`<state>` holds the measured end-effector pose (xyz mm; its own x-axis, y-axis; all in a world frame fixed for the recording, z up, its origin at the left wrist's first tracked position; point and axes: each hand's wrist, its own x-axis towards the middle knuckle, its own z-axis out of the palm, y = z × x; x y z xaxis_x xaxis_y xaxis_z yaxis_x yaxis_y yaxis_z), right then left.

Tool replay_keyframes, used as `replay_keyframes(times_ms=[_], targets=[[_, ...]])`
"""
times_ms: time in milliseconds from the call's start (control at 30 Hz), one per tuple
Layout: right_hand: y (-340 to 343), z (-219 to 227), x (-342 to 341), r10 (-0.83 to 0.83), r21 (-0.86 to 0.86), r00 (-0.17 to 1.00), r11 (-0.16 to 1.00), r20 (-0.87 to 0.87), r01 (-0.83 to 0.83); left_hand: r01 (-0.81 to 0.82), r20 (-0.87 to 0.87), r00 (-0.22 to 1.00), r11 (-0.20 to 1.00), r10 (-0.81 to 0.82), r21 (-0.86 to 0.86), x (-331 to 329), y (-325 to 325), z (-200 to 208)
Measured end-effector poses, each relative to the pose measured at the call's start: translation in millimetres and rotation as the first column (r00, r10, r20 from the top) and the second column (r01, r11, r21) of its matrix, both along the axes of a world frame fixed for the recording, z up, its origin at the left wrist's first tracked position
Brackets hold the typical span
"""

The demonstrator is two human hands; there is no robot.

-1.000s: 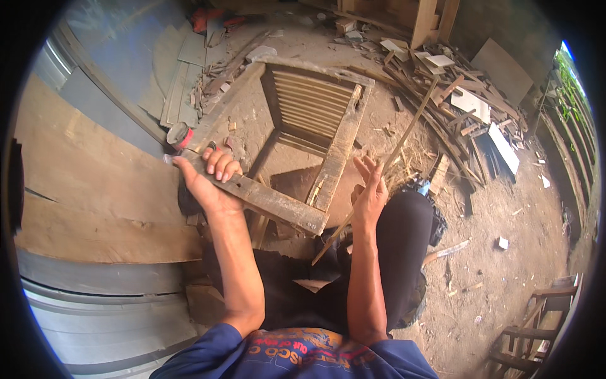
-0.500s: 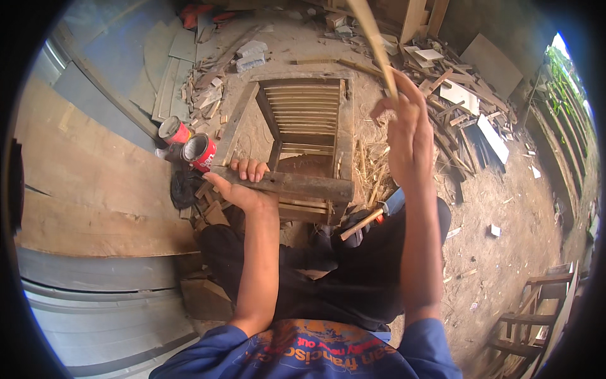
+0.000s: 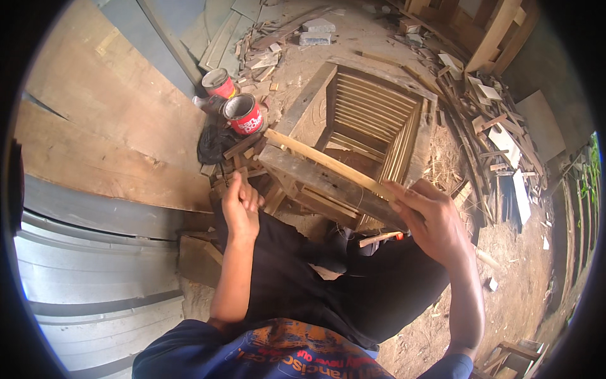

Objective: The person assembles a wooden crate by hammering nails into slats and attaching side panels. They use a hammer and nails to secure the pieces together, then place a wooden board inside the crate.

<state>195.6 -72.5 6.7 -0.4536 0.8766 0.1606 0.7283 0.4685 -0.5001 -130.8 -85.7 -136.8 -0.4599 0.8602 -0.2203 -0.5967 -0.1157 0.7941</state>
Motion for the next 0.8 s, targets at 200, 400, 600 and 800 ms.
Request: replay_keyframes(times_ms=[200, 400, 600, 800], targets=[[-6.0, 0.5, -1.2, -0.011, 0.022, 0.986, 1.0, 0.166, 0.007, 0.061, -0.365, 0.931, 0.974, 0.024, 0.22, -17.8, 46.2, 26.0], [-5.4, -0.1, 0.6, 0.002, 0.047, 0.979, 0.999, 0.206, -0.012, 0.202, -0.498, 0.864, 0.96, -0.08, 0.195, -2.7, 61.9, 35.5], [5.9, -2.0, 2.8, 0.012, 0.082, 0.971, 0.996, 0.241, -0.032, 0.169, -0.436, 0.898, 0.966, -0.068, 0.196, 2.1, 63.2, 31.3], [8.5, -7.9, 6.6, 0.006, 0.107, 0.951, 0.993, 0.308, -0.041, 0.118, -0.365, 0.93, 0.974, -0.04, 0.194, 5.8, 60.6, 27.9]])
